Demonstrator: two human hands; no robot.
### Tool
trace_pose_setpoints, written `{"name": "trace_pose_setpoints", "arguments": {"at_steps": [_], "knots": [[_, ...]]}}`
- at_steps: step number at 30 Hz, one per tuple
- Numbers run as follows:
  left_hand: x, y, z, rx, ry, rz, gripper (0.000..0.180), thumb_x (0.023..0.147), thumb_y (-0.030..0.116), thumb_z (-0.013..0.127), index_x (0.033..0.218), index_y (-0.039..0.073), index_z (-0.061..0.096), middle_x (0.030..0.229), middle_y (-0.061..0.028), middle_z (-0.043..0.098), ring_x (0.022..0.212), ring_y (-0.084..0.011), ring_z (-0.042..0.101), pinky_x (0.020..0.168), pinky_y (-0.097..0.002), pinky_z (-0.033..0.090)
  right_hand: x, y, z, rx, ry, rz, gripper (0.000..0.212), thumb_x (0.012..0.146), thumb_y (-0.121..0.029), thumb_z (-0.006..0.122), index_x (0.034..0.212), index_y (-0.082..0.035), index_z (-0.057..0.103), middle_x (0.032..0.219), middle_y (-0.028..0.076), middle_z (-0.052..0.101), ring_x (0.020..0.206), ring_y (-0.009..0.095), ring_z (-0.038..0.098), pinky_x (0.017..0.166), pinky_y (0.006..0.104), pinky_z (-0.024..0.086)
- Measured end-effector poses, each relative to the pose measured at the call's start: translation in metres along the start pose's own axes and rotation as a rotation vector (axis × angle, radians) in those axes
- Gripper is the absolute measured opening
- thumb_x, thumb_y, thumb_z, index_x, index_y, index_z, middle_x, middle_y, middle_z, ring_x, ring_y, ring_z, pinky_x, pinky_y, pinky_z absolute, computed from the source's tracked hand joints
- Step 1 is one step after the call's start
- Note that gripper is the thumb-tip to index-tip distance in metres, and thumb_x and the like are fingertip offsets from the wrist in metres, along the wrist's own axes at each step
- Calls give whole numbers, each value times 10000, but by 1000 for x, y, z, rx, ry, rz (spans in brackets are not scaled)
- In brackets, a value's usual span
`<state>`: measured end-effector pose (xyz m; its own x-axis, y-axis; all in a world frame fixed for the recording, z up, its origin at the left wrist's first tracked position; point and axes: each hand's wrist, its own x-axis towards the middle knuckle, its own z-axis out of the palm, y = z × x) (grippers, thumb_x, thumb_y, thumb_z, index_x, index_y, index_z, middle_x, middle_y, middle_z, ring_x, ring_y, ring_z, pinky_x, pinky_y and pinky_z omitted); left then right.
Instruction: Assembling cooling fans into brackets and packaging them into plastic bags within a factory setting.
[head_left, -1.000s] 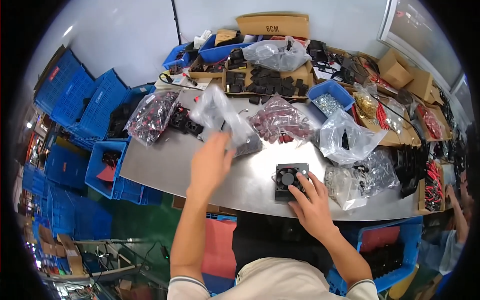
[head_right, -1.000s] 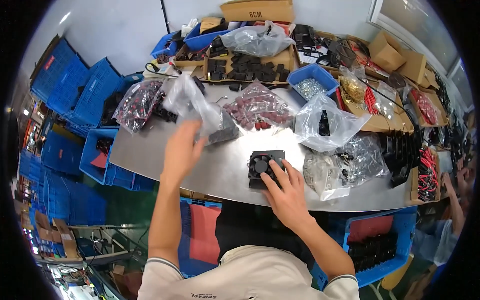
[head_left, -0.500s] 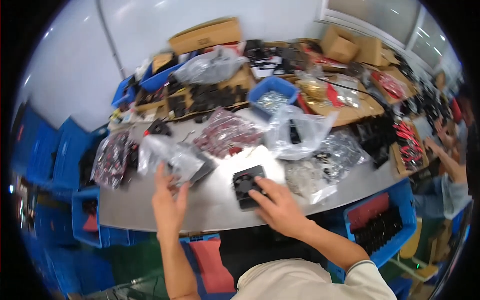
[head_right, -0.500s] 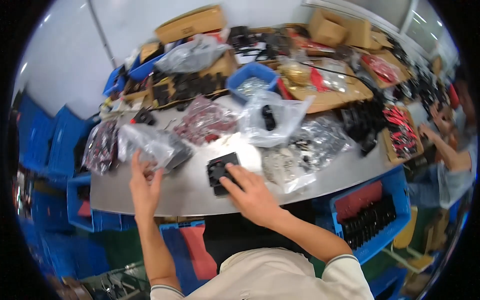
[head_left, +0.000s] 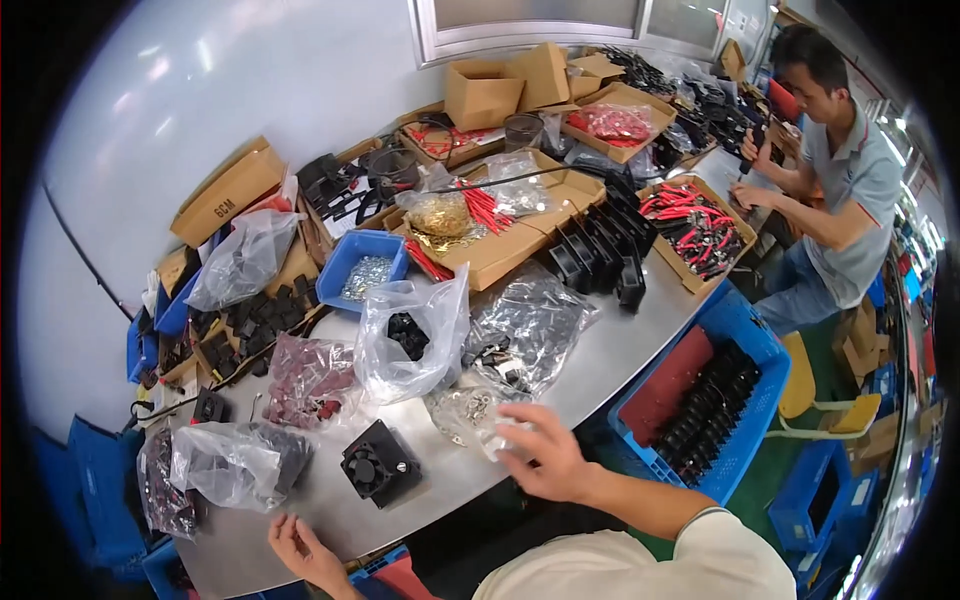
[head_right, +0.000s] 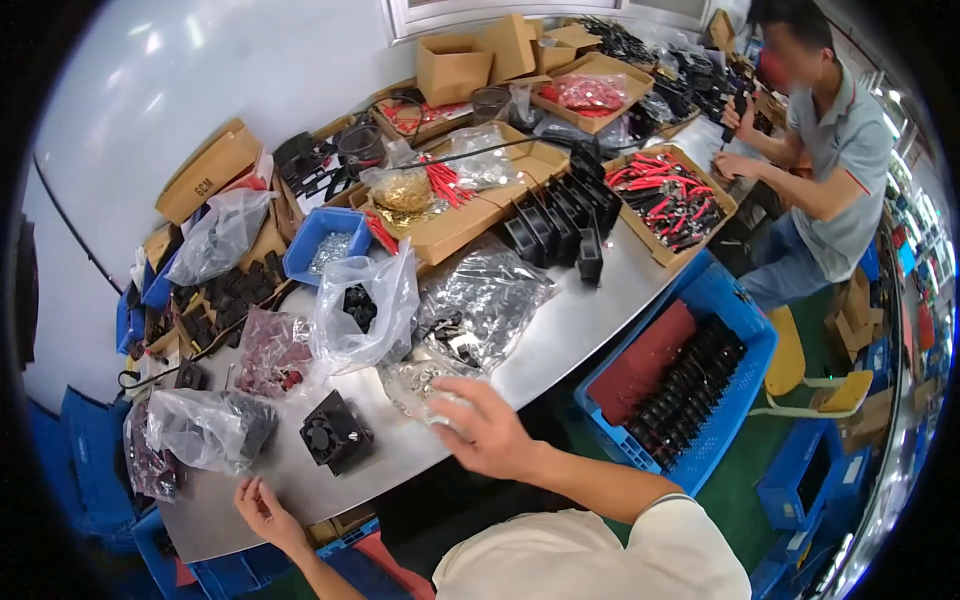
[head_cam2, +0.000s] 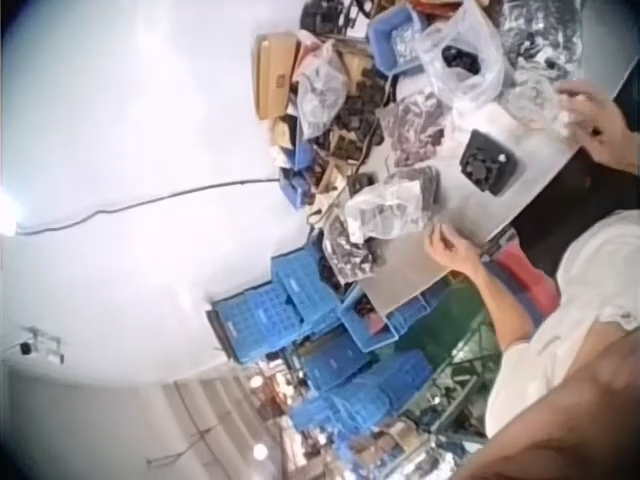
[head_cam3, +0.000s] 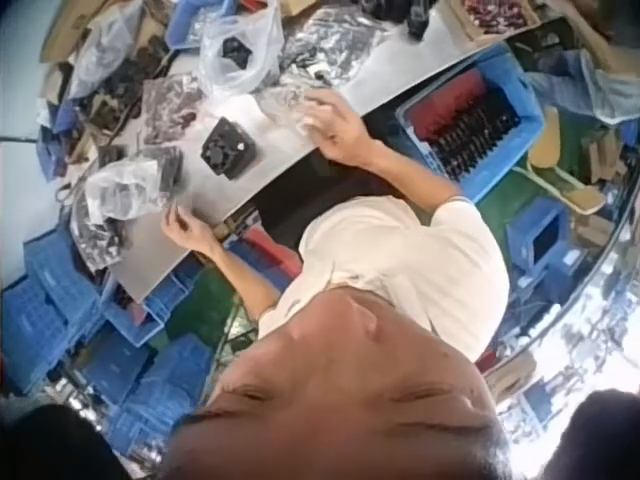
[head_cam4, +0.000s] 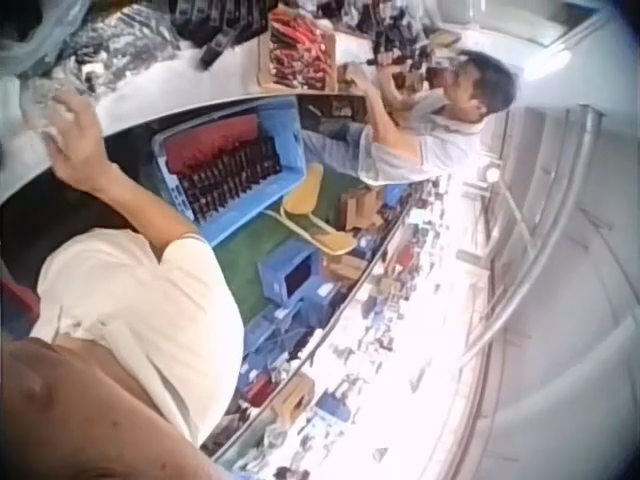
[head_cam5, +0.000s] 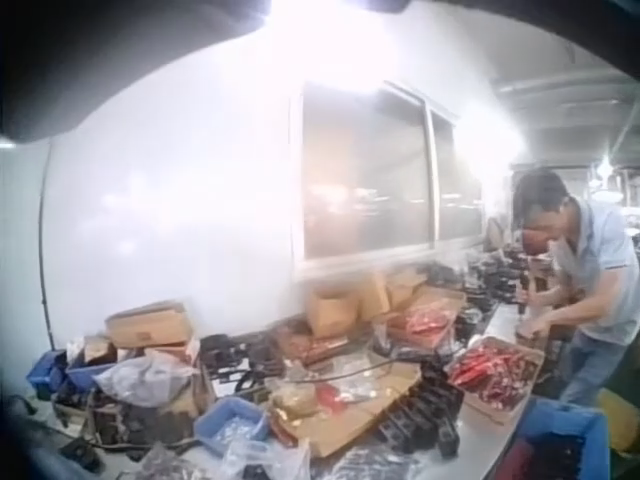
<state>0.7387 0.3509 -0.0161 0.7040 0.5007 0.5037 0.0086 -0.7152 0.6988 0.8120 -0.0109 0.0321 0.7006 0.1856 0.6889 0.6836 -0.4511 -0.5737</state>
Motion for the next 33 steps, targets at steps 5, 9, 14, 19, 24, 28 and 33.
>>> {"name": "trace_pose_setpoints", "arguments": {"at_steps": [5, 9, 14, 19, 24, 28, 33], "knots": [[4, -4, 10, -14, 103, -127, 158, 927, 81, 545, 1030, -24, 603, 1094, -97, 544, 934, -175, 544, 778, -253, 441, 3, 33, -7, -15, 103, 25, 406, 725, 41, 693, 1104, -20, 559, 1113, 197, 557, 975, 325, 587, 812, 370, 493], [-1, 0, 5, 166, 51, -49, 153, 918, 69, 545, 1017, -37, 594, 1051, -89, 555, 902, -176, 548, 762, -254, 447, 0, 48, -2, -50, 98, 100, 299, 724, 33, 695, 1006, -9, 603, 1065, 178, 576, 933, 323, 581, 781, 366, 495], [2, 8, 11, 178, 37, -70, 128, 904, 52, 550, 994, -23, 602, 1031, -80, 557, 852, -157, 537, 686, -247, 433, -4, 53, -1, -49, 132, 104, 276, 743, 63, 646, 1004, 0, 582, 1041, 194, 574, 905, 309, 594, 769, 348, 498], [-2, 7, 12, 228, -1, -75, 111, 892, 40, 556, 973, -19, 603, 1017, -74, 556, 807, -144, 525, 638, -240, 412, -3, 55, 2, -9, 132, 169, 247, 752, 68, 637, 983, 4, 578, 1016, 189, 576, 873, 296, 592, 750, 343, 498], [5, 18, 19, 232, -34, -48, 102, 889, 36, 558, 962, -19, 604, 975, -57, 559, 751, -126, 508, 607, -216, 385, -2, 57, -1, -18, 139, 185, 223, 757, 78, 625, 966, 9, 586, 1010, 193, 578, 859, 289, 595, 743, 335, 497], [7, 19, 18, 258, -24, -31, 95, 893, 42, 558, 952, -13, 610, 941, -46, 569, 746, -118, 502, 598, -221, 383, 0, 57, -2, 15, 151, 211, 218, 760, 87, 615, 965, 14, 593, 1022, 191, 579, 850, 285, 593, 737, 329, 495], [4, 22, 22, 294, -4, 9, 93, 894, 50, 564, 949, -8, 612, 924, -44, 572, 730, -118, 501, 602, -224, 387, 2, 59, -4, 66, 181, 246, 215, 763, 81, 621, 965, 10, 594, 1033, 177, 577, 879, 283, 586, 762, 333, 488]]}}
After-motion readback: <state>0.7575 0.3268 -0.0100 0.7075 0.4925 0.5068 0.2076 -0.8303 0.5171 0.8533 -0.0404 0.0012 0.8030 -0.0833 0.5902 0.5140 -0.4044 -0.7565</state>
